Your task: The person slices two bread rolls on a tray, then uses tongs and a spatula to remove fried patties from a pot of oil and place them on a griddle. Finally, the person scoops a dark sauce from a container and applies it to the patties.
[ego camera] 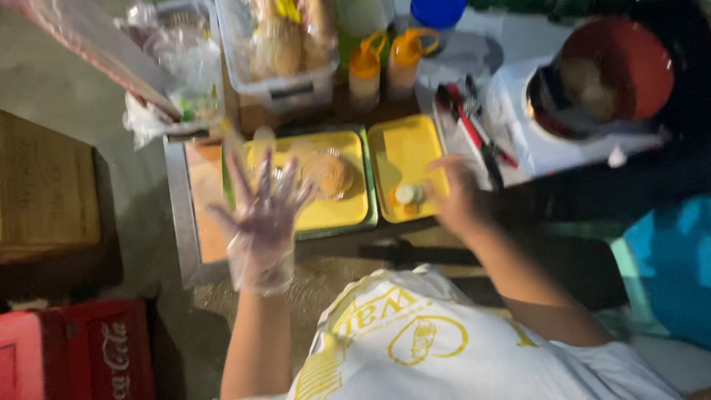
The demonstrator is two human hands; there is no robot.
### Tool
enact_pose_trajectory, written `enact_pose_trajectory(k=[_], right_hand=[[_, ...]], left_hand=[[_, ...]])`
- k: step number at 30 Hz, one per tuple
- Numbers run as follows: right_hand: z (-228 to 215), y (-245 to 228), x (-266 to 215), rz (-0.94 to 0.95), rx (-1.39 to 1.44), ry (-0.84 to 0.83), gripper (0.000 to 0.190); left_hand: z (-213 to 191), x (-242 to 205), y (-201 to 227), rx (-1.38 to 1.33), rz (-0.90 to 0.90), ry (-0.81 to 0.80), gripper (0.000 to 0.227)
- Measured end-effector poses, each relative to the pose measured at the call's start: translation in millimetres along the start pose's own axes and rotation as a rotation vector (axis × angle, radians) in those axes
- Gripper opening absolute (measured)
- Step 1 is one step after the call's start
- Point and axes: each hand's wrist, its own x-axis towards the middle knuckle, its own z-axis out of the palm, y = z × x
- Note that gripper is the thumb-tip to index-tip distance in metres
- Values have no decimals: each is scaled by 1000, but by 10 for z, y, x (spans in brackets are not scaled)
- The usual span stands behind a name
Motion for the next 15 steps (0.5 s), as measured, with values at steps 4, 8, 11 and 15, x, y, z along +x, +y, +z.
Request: enact_pose_trajectory(k=[4, 8, 11, 15], right_hand=[[-200, 1125, 162, 361, -426, -184, 60], [-63, 1706, 250, 681, -524, -441, 62], [3, 1840, 315, 687, -541, -483, 75], [51, 1850, 424, 650, -661, -503, 74]], left_hand=[[-8, 100, 2, 100, 7, 99, 96], [84, 149, -96, 155, -28, 154, 96], [182, 279, -305, 89, -59, 216, 95], [269, 504, -801, 85, -264, 207, 91]])
